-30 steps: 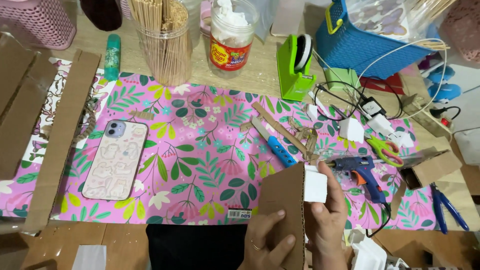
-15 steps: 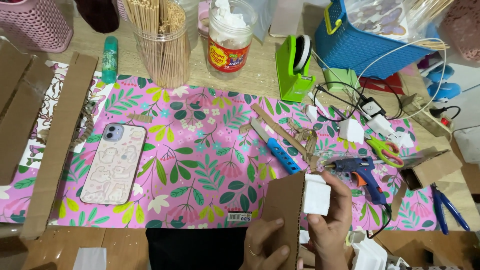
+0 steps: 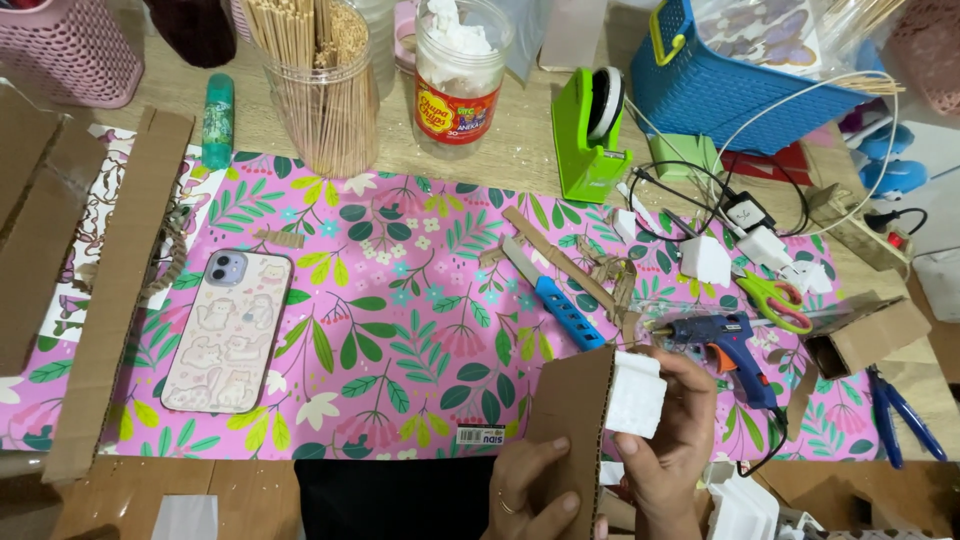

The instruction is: Cutting, folding, and gluing cardboard to assemble a small box

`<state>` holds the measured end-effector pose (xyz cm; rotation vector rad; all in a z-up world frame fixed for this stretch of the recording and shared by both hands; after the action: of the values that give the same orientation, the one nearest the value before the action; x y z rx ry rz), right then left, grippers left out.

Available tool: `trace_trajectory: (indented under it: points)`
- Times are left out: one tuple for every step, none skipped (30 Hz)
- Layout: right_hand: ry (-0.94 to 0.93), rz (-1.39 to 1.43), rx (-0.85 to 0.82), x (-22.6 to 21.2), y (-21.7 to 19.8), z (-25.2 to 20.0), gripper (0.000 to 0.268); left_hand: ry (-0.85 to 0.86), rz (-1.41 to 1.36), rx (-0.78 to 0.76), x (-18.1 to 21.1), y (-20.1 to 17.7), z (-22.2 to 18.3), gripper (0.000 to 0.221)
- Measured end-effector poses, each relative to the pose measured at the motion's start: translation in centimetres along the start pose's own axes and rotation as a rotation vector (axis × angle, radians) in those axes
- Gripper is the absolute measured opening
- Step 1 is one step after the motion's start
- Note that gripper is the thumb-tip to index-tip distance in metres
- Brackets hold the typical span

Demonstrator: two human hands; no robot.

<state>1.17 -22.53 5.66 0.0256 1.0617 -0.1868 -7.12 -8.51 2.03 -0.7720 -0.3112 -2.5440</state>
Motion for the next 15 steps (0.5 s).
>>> trace_trajectory:
  points:
    - [0.011,0.008,0.003,0.0,-0.1,0.0,0.076,-0.032,0.001,0.032,0.2,0.0,0.4,0.038]
    - [0.022,0.016,0.007,0.1,-0.1,0.1,0.076,-0.064,0.002,0.065,0.5,0.0,0.8,0.038]
    - [0.022,0.017,0.007,0.1,-0.1,0.0,0.076,-0.064,0.003,0.064,0.7,0.1,0.9,0.038]
    - [0.022,0.005,0.015,0.1,-0.2,0.0,0.077,-0.083,0.008,0.076,0.8,0.1,1.1,0.037]
    - [0.021,-0.008,0.023,0.2,-0.2,-0.1,0.078,-0.103,0.012,0.088,0.9,0.1,1.2,0.036]
    - [0.022,-0.008,0.023,0.2,-0.3,0.0,0.078,-0.103,0.012,0.087,0.5,0.0,0.9,0.036]
    - [0.028,0.003,0.018,0.2,-0.3,0.0,0.078,-0.058,0.004,0.050,0.2,0.0,0.6,0.038]
    - [0.034,0.013,0.014,0.2,-0.4,0.0,0.079,-0.013,-0.005,0.012,0.0,0.0,0.2,0.040]
    - [0.034,0.013,0.014,0.3,-0.3,0.1,0.079,-0.014,-0.005,0.012,-0.1,0.1,0.2,0.040]
    - [0.025,0.037,0.005,0.3,-0.3,0.2,0.078,0.008,0.005,0.042,-0.2,0.1,0.3,0.034]
    - [0.015,0.062,-0.005,0.2,-0.2,0.2,0.078,0.029,0.014,0.072,-0.2,0.1,0.3,0.029]
    - [0.015,0.062,-0.005,-0.1,0.0,0.4,0.078,0.029,0.014,0.071,-0.3,0.0,0.2,0.029]
    - [-0.004,0.044,-0.015,-0.5,0.2,0.6,0.074,0.038,0.011,0.038,-0.4,-0.1,0.2,0.030]
    - [-0.024,0.026,-0.024,-0.9,0.4,0.8,0.070,0.047,0.008,0.005,-0.5,-0.1,0.1,0.032]
    - [-0.024,0.027,-0.024,-1.3,0.7,1.2,0.070,0.047,0.008,0.004,-0.3,-0.1,0.2,0.032]
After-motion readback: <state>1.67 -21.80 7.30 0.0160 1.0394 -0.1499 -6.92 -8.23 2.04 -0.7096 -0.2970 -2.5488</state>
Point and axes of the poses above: each hand's wrist, its own z-axis towards the middle knuckle, its own y-axis out of the palm, x = y × z, the point moved 4 cm from there along z, towards the middle knuckle, and after that the axes turned 2 degrees about x, right-handed, at the moved point
